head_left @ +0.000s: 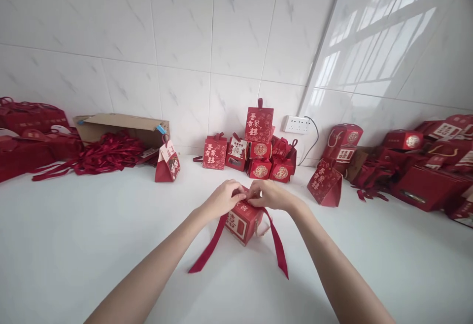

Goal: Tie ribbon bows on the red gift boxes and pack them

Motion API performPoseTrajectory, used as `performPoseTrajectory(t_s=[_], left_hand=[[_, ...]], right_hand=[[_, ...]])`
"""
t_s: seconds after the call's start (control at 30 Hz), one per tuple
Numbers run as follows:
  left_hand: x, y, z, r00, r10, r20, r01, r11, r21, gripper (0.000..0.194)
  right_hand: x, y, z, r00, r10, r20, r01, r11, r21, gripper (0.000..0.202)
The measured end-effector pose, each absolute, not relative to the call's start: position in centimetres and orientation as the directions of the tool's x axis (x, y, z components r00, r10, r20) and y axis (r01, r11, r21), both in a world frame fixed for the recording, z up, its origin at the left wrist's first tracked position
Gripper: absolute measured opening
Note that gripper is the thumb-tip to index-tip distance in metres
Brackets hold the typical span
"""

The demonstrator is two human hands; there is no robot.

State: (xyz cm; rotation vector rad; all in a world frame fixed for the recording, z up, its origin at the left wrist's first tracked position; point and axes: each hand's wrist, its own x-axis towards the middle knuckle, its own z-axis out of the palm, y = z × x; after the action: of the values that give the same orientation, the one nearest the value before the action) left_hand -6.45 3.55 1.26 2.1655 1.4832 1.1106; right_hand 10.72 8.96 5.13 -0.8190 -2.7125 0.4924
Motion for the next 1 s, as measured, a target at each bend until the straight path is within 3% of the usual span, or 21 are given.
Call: performPoseTrajectory(t_s=[0.13,0.2,0.4,0.63,0.77,1.0], left_hand=[[-6.3,2.3,0.1,0.09,0.743,0.663,0.726,-0.505,0.467,0.011],[-6.2,1.5,-0.1,0.106,0.693,0.713,0.772,-0.509,0.38,0.01],[-6.0,0.7,1.0,0.1,0.834,0.542,0.803,-0.389,0.451,0.005],[-5.6,0.0,2.0,0.132,0.813,0.567,0.832,-0.402,0.382,0.013],[-5.5,-0.1,2.0,0.121,0.856,0.503,0.823,-0.37,0.431,0.014],[-5.9,0.1,1.9,0.22,0.834,0.506,0.784,-0.46,0.417,0.005]], right_hand=[[10.2,8.4,4.0,-0.796,0.562,0.225,0.458,0.802,-0.384,0.006],[10.0,7.8,3.5,-0.795,0.552,0.253,0.438,0.81,-0.389,0.005],[10.2,5.9,2.9,-0.701,0.656,0.28,0.482,0.725,-0.493,0.008],[10.4,5.6,2.6,-0.656,0.708,0.261,0.421,0.63,-0.652,0.004],[10.1,5.4,2.6,-0.643,0.718,0.265,0.421,0.621,-0.661,0.004],[10.2,5.2,2.6,-0.652,0.712,0.262,0.408,0.62,-0.67,0.007]])
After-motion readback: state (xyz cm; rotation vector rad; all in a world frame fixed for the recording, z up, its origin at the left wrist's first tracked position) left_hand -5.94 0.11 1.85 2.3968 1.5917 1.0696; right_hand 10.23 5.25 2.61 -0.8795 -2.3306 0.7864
